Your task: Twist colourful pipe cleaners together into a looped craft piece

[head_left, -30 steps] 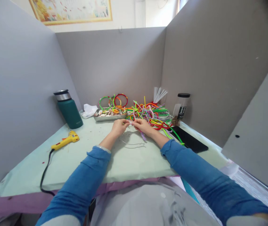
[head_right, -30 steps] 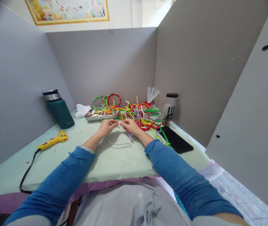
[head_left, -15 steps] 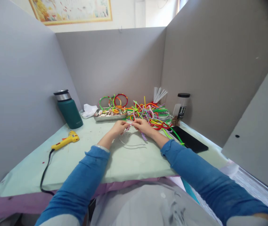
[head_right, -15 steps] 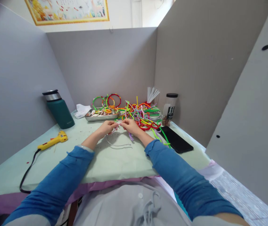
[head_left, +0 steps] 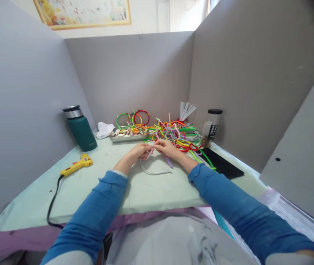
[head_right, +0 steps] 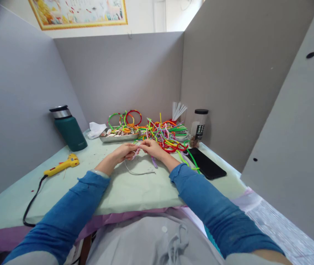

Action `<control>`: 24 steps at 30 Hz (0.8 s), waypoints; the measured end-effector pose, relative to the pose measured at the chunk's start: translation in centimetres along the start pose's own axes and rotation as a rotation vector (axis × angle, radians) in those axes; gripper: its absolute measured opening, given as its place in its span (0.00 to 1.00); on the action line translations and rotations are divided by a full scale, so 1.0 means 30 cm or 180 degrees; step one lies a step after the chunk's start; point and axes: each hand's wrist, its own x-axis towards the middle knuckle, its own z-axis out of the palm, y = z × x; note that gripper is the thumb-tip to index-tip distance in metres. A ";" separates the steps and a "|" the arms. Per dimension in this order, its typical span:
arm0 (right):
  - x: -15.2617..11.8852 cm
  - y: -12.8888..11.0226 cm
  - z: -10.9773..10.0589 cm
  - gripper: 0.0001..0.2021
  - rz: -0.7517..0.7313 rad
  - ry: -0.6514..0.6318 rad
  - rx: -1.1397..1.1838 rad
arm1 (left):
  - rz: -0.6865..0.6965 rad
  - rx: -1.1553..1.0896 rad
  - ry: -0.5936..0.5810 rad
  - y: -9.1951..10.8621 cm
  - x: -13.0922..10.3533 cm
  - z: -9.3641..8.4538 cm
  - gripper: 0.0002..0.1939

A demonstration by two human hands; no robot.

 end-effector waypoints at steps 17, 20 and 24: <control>-0.004 -0.006 0.004 0.14 0.0077 0.0115 0.0064 | 0.0509 0.1793 0.0896 0.002 0.007 0.022 0.08; -0.001 0.002 0.004 0.13 0.0108 0.0117 0.0068 | 0.0695 0.2523 0.1170 0.003 0.012 0.021 0.09; 0.001 0.010 0.005 0.12 0.0194 0.0111 0.0100 | 0.0876 0.2998 0.1316 -0.005 0.021 0.011 0.10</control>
